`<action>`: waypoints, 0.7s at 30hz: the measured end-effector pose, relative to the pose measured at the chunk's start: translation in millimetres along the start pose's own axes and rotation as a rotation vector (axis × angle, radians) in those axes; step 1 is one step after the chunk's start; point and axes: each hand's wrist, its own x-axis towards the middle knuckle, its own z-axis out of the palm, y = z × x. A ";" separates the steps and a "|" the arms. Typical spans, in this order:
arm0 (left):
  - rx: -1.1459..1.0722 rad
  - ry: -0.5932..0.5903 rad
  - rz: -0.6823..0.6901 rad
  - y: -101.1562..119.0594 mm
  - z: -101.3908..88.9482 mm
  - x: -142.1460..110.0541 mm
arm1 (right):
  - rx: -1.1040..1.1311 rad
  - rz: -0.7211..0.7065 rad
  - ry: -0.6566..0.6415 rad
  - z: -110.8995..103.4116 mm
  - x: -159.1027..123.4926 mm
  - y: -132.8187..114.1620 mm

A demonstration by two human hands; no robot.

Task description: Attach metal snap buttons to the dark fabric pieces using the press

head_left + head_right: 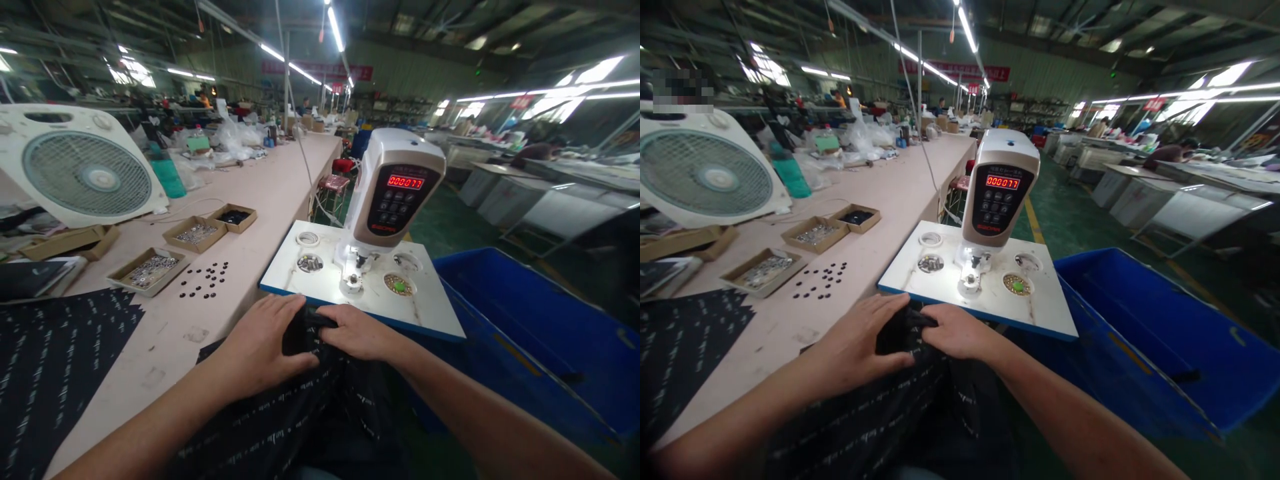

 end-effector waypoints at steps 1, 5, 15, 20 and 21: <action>0.046 -0.002 0.018 3.8 0.4 0.0 | -0.020 0.001 0.005 0.4 0.1 -0.5; 0.190 0.101 0.090 13.8 -2.3 0.2 | -0.078 0.048 0.009 4.0 1.1 -2.9; -0.483 -0.348 -0.148 -17.4 11.3 4.5 | -0.155 -0.052 -0.101 -5.9 0.4 -19.6; -0.661 -0.435 -0.237 -25.8 8.7 9.0 | -0.223 -0.031 -0.053 -10.5 -3.9 -12.0; -0.675 -0.430 -0.245 -25.3 8.2 10.4 | -0.234 -0.035 -0.041 -10.1 -4.3 -10.4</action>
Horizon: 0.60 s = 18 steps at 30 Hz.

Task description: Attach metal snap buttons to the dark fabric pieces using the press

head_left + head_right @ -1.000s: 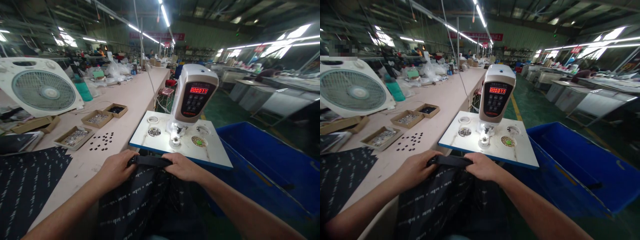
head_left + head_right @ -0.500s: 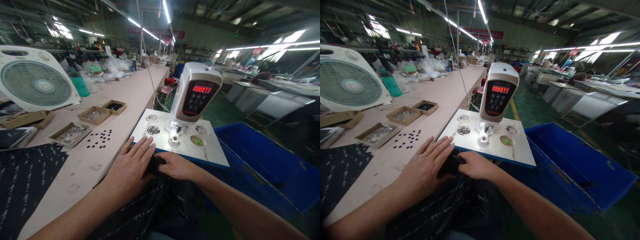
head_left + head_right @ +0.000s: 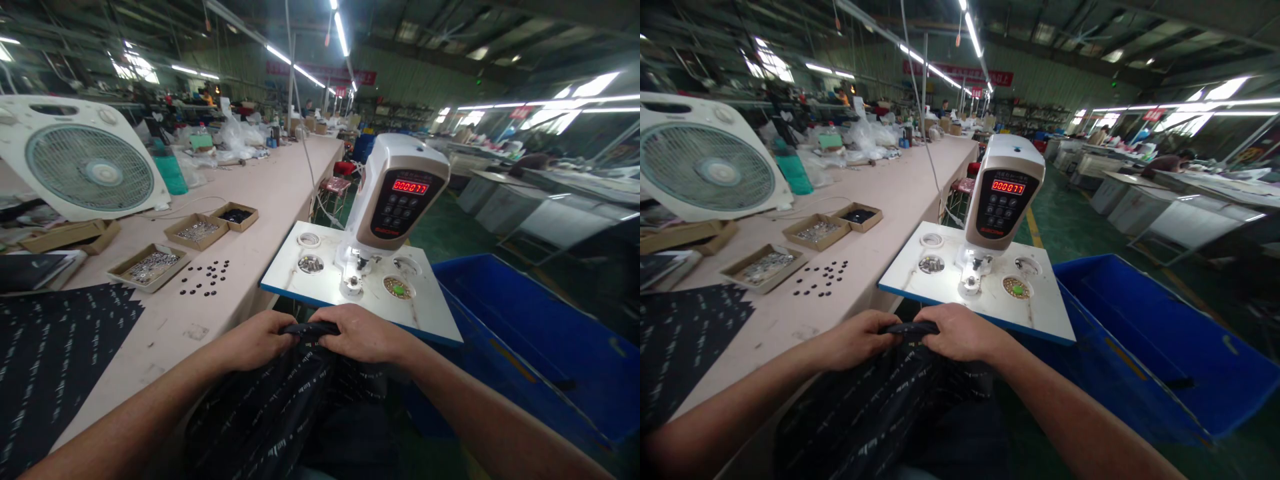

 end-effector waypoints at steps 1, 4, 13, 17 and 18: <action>-0.011 0.012 0.004 1.2 -0.3 1.3 | -0.006 -0.001 0.011 0.7 -0.3 1.1; -0.046 0.049 0.028 3.3 -1.4 6.1 | -0.008 -0.002 0.049 1.7 -0.6 3.6; -0.378 0.063 0.044 6.5 -0.7 14.4 | -0.090 0.015 0.257 -3.8 3.7 2.6; -0.399 -0.016 0.073 2.1 4.6 16.4 | -0.033 0.039 0.219 -9.7 2.9 -0.8; -0.388 -0.030 0.086 0.6 5.0 17.0 | -0.008 0.034 0.202 -11.0 2.6 -1.5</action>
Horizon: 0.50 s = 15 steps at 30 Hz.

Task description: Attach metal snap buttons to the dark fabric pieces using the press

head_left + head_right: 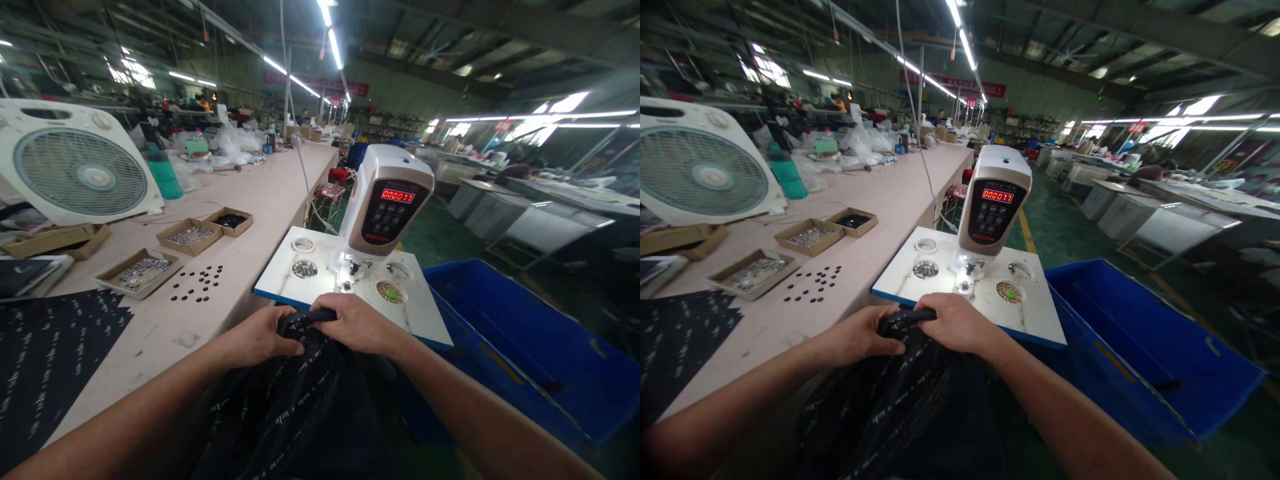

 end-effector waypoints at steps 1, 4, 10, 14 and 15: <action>0.008 -0.020 0.009 -1.0 -0.7 0.4 | 0.024 -0.006 -0.015 -1.2 -0.1 -0.7; 0.041 -0.090 0.030 1.2 -4.6 1.1 | 0.061 -0.015 -0.041 -4.0 -0.7 -2.1; 0.027 -0.072 -0.017 12.7 -6.9 0.2 | 0.071 0.013 -0.114 -5.0 -3.3 -0.6; -0.023 -0.020 -0.083 8.0 -1.2 -0.1 | 0.055 0.077 -0.154 1.0 -4.4 1.3; -0.032 -0.001 -0.095 5.9 0.3 -0.1 | 0.060 0.096 -0.160 3.0 -4.6 1.6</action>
